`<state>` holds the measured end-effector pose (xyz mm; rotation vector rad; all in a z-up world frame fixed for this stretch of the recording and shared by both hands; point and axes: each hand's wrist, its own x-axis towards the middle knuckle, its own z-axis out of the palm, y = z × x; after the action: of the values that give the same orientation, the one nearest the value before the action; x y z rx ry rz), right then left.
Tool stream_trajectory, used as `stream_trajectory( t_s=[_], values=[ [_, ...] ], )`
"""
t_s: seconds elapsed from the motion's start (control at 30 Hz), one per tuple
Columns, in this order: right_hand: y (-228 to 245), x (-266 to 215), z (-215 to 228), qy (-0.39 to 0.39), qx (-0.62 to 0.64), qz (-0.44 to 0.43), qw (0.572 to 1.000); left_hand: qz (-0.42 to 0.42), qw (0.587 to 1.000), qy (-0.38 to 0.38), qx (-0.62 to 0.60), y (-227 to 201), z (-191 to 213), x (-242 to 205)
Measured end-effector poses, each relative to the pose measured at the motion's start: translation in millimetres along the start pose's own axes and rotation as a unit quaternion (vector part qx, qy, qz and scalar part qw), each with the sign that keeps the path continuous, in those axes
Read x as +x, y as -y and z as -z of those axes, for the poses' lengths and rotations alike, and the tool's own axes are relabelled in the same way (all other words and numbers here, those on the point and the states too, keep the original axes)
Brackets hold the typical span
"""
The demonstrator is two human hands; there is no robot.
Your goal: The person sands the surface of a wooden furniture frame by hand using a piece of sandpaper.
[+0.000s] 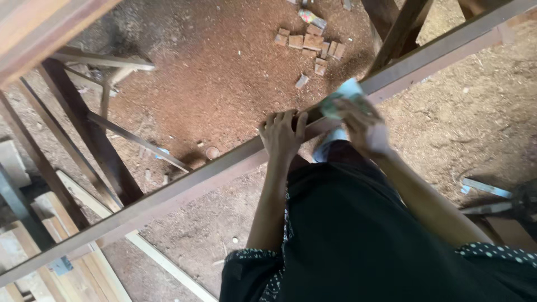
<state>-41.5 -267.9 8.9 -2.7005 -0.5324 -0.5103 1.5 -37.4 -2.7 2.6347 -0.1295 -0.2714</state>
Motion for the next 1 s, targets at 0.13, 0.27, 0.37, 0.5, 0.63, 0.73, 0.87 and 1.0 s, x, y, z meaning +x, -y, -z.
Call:
stream_trajectory(
  t_s=[0.13,0.27,0.37,0.5,0.63,0.73,0.87,1.0],
  values=[
    [-65.2,2.3,9.4,-0.097,0.139,-0.154,0.974,0.006,0.999,0.035,0.041,-9.6,-3.1,13.1],
    [-23.4,-13.2,-12.6,-0.15,0.676,-0.326,0.644,0.02,0.998,0.029,0.058,-23.7,-6.4,22.0],
    [-33.7,-15.3,16.1,-0.032,0.002,-0.026,0.999,0.058,0.995,0.04,0.07,-41.6,-12.2,27.6],
    [-114.8,12.5,59.4,-0.103,0.427,-0.19,0.878,0.059,0.996,0.025,0.063,-74.1,-33.4,44.6],
    [-109.2,2.1,52.2,-0.112,0.73,-0.46,0.493,0.03,0.995,-0.04,0.083,-101.0,-70.2,51.7],
    [-126.9,-8.8,41.8,-0.015,0.103,0.023,0.994,0.06,0.994,-0.027,0.086,-97.8,-83.3,62.9],
    [-203.0,-20.8,39.9,-0.089,0.539,-0.167,0.821,0.044,0.992,-0.067,0.101,-95.5,-84.6,60.2],
    [-187.3,-46.7,16.3,-0.069,0.383,-0.189,0.902,0.028,0.988,-0.112,0.104,-99.9,-83.5,55.7]
  ],
)
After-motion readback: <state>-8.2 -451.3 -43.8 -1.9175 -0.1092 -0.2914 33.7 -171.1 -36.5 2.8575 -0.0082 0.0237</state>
